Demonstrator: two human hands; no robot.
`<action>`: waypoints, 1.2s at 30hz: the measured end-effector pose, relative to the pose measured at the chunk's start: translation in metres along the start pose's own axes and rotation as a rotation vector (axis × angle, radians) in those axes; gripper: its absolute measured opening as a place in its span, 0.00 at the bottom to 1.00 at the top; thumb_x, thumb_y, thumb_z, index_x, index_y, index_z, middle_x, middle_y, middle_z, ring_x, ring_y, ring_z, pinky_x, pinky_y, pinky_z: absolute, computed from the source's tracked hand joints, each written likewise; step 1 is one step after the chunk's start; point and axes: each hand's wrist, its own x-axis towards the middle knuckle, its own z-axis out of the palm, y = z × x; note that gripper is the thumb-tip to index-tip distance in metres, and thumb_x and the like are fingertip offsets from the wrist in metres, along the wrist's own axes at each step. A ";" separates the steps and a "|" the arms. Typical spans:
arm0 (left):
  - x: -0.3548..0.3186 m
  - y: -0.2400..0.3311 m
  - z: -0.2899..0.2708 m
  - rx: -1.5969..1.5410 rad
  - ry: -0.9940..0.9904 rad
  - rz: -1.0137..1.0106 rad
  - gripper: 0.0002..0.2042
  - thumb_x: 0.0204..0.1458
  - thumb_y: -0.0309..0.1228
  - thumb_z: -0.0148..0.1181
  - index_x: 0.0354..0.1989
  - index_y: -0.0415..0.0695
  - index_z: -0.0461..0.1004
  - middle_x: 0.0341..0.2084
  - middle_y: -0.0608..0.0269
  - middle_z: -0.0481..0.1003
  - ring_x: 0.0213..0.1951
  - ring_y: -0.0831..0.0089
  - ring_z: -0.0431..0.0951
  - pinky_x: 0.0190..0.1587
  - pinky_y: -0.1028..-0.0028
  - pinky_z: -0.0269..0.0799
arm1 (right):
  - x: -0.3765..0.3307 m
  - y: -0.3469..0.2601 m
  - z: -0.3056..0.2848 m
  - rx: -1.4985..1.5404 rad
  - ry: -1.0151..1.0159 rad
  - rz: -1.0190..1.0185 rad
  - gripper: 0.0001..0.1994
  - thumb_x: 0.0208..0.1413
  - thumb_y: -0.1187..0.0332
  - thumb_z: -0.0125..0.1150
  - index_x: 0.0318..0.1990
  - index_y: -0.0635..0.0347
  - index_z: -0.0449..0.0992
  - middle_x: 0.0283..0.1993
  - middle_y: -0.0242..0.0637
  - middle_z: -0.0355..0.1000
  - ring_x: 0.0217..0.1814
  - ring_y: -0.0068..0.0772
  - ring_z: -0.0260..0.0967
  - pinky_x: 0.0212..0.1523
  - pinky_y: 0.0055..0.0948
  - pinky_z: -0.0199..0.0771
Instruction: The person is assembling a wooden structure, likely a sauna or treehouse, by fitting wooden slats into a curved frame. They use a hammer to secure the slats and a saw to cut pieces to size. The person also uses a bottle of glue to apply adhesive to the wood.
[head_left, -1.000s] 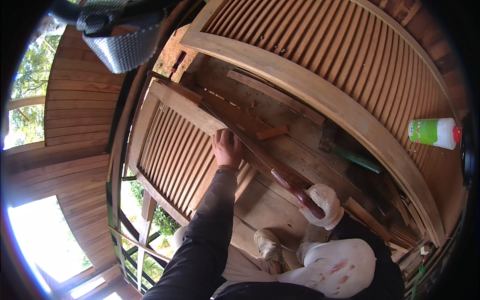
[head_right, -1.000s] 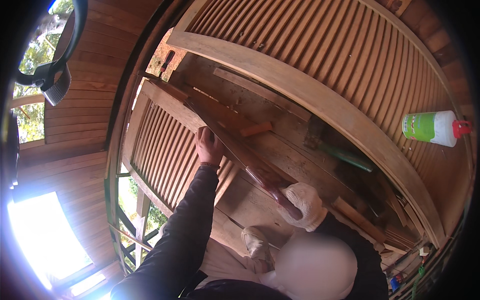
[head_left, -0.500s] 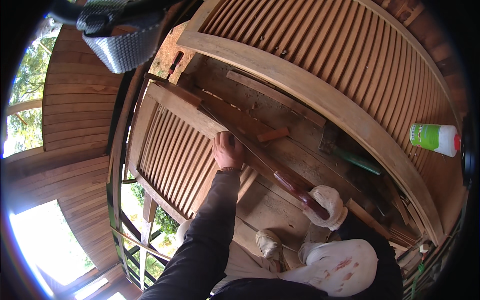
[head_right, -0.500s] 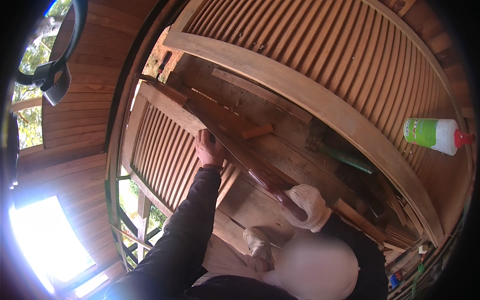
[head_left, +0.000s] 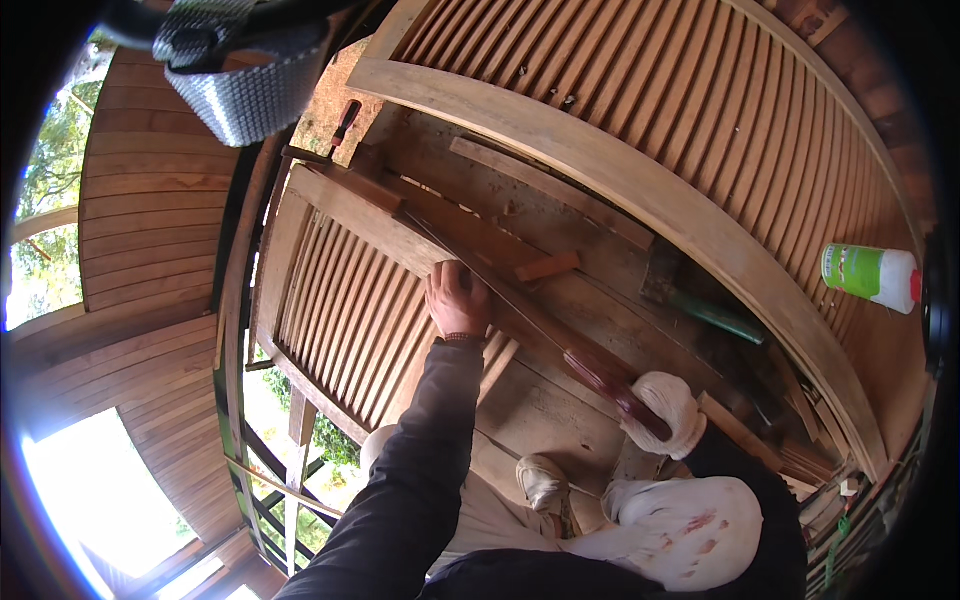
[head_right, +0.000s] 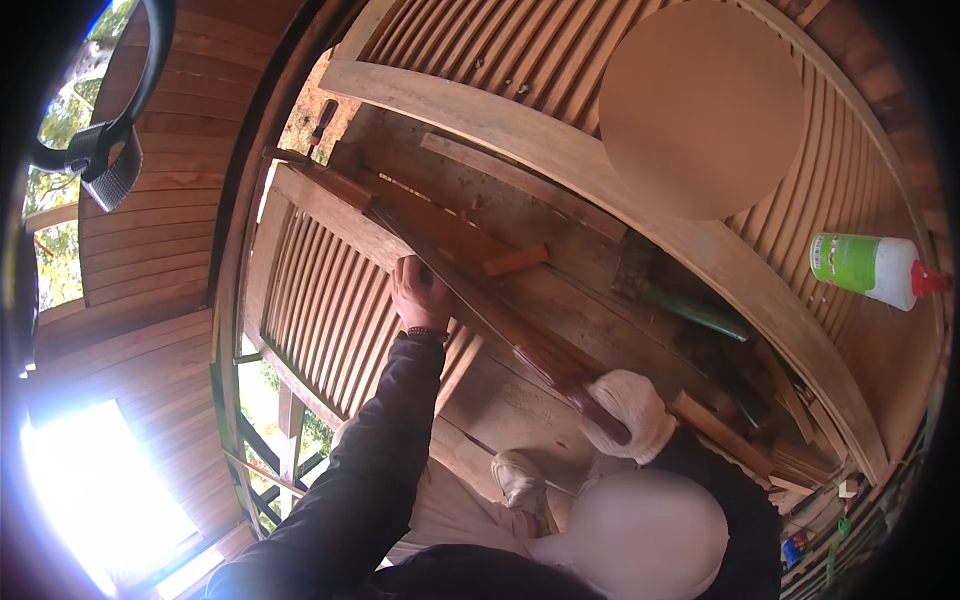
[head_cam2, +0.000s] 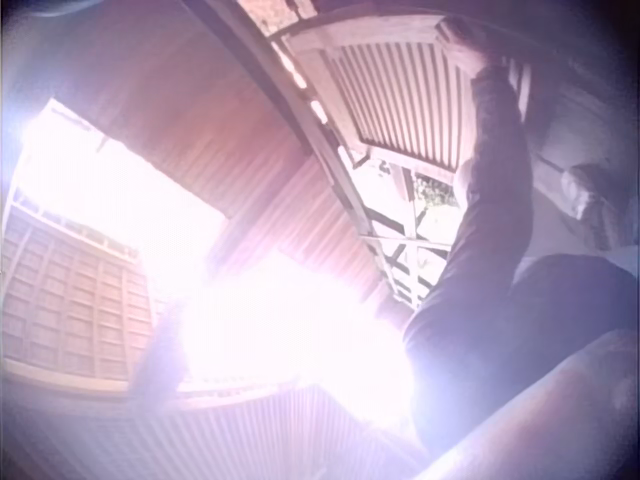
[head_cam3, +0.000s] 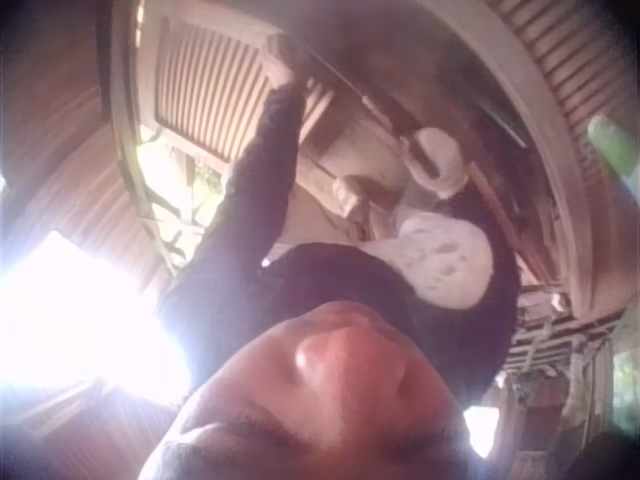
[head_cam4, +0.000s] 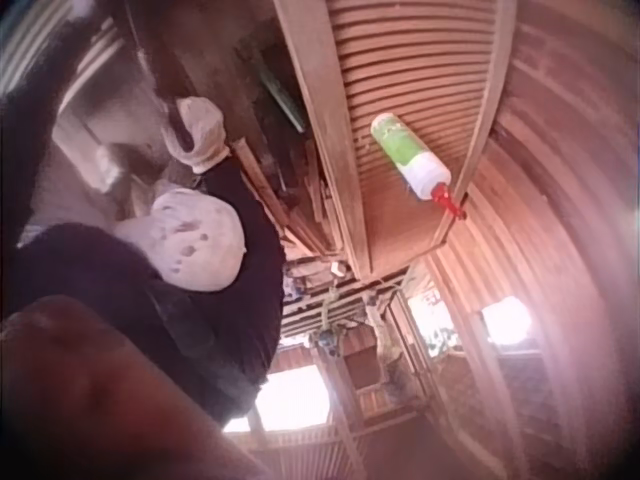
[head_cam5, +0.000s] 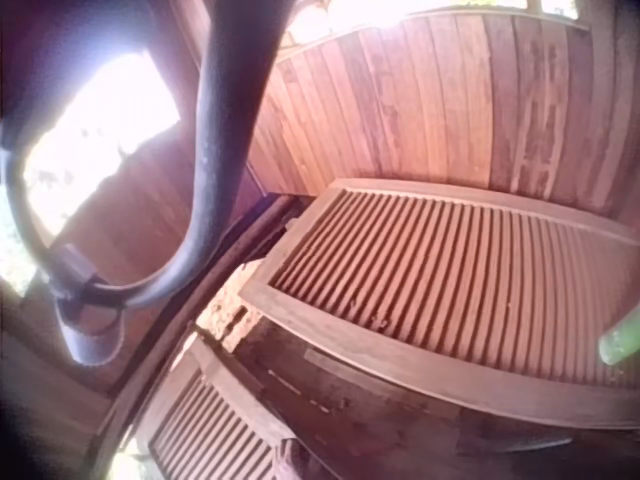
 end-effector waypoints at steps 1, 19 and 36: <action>0.000 0.000 -0.002 0.007 -0.012 -0.004 0.06 0.52 0.32 0.62 0.34 0.44 0.74 0.35 0.54 0.75 0.42 0.49 0.74 0.48 0.53 0.69 | 0.005 0.001 0.001 0.042 0.011 0.018 0.08 0.42 0.65 0.70 0.30 0.54 0.78 0.25 0.44 0.71 0.30 0.57 0.70 0.33 0.47 0.72; 0.001 0.011 -0.003 -0.062 0.021 -0.032 0.06 0.54 0.33 0.63 0.35 0.45 0.76 0.34 0.56 0.76 0.41 0.51 0.74 0.47 0.55 0.69 | 0.001 -0.004 -0.007 0.135 0.050 0.202 0.06 0.52 0.72 0.66 0.27 0.60 0.75 0.24 0.40 0.71 0.24 0.38 0.72 0.28 0.34 0.72; -0.005 0.007 -0.019 -0.112 -0.058 -0.003 0.17 0.49 0.36 0.68 0.47 0.46 0.79 0.42 0.55 0.76 0.49 0.52 0.75 0.54 0.57 0.70 | -0.034 0.028 0.008 0.529 0.095 0.460 0.05 0.54 0.76 0.67 0.35 0.64 0.76 0.28 0.34 0.75 0.26 0.26 0.73 0.29 0.28 0.76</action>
